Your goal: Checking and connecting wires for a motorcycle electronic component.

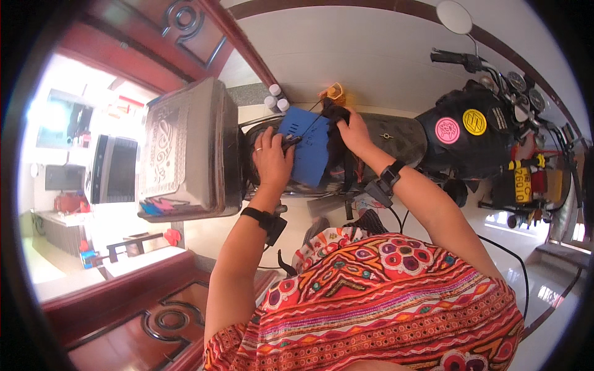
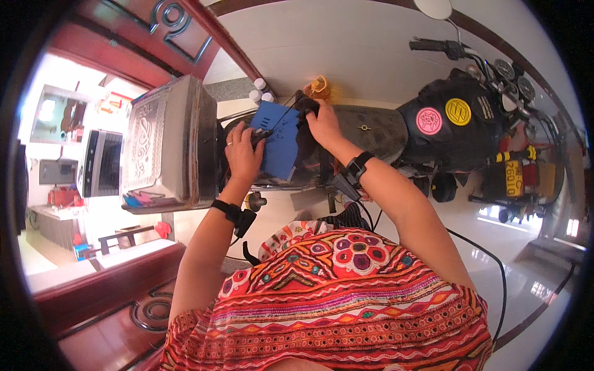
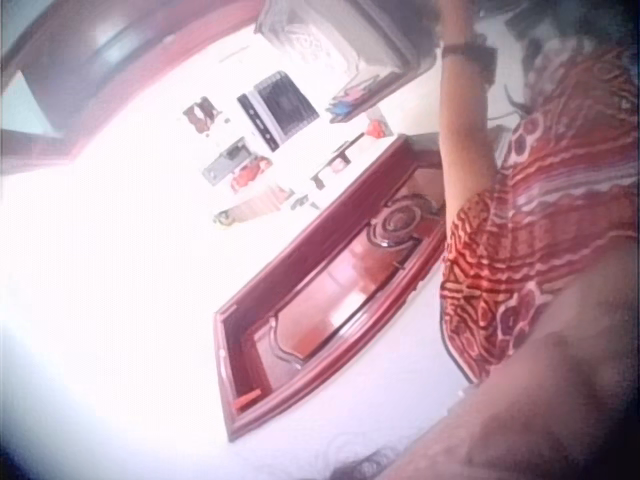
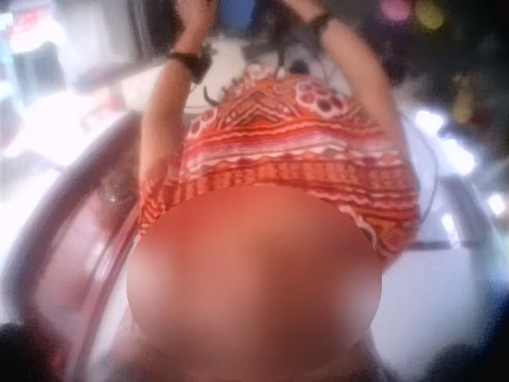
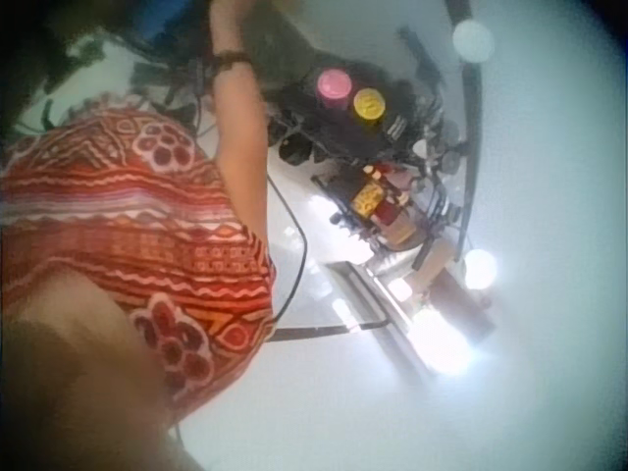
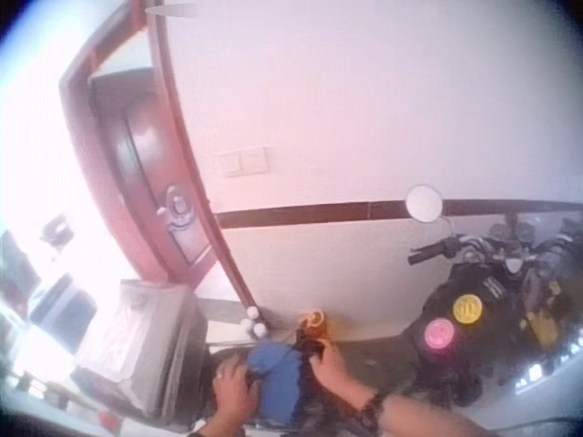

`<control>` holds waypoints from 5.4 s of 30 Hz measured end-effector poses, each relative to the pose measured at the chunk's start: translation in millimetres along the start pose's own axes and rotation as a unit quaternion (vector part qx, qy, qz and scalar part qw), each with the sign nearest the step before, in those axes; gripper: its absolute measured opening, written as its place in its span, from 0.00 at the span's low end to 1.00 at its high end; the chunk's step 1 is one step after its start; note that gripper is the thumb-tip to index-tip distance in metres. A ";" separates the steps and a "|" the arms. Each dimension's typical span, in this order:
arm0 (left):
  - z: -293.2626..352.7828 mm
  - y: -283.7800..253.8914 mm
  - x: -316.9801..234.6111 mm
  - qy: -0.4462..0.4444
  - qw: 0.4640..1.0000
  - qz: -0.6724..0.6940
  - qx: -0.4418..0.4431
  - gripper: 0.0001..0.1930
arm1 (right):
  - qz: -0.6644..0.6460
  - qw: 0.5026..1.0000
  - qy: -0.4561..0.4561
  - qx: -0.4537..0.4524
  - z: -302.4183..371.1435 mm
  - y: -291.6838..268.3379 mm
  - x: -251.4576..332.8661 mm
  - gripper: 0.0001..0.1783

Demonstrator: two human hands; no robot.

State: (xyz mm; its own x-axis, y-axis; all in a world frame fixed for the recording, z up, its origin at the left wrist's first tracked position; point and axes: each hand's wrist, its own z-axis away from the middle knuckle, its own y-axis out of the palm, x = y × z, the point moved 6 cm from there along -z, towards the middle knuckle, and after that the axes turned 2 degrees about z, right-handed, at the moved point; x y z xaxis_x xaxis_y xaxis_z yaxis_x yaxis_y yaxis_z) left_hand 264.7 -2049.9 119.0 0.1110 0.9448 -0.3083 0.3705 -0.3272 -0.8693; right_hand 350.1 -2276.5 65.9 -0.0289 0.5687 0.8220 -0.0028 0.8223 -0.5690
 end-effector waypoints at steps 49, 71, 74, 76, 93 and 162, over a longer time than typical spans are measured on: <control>-3.3 -0.4 54.8 -0.102 0.984 0.120 0.082 0.19 | -0.337 0.895 0.260 0.136 40.4 10.5 -8.8 0.25; -3.7 2.9 53.1 -0.074 0.994 0.046 0.062 0.20 | -0.325 0.836 0.250 0.364 97.0 20.1 51.0 0.21; -8.5 6.1 51.3 -0.097 0.983 0.122 0.094 0.20 | -0.216 0.902 0.054 0.369 74.7 -0.5 78.7 0.22; -7.3 13.8 66.9 -0.138 0.971 0.169 0.095 0.21 | -0.215 0.893 0.020 0.394 67.9 6.5 101.9 0.24; 47.9 33.2 130.6 -0.413 0.876 0.246 0.046 0.33 | 0.043 0.905 -0.192 0.378 54.2 51.0 124.2 0.21; 7.4 -250.7 102.0 -0.198 0.970 -0.113 -0.086 0.43 | 0.537 0.661 -0.358 0.384 -8.2 179.0 167.3 0.36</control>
State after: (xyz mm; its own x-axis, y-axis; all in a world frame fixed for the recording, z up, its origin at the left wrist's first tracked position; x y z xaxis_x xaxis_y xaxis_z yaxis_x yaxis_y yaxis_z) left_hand 176.2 -1871.6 302.6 -0.3405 0.9001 -0.2718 0.4960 -0.0737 -0.8652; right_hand 353.0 -2034.1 101.8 -0.8908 0.4356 -0.1295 -0.0939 -0.4553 -0.8854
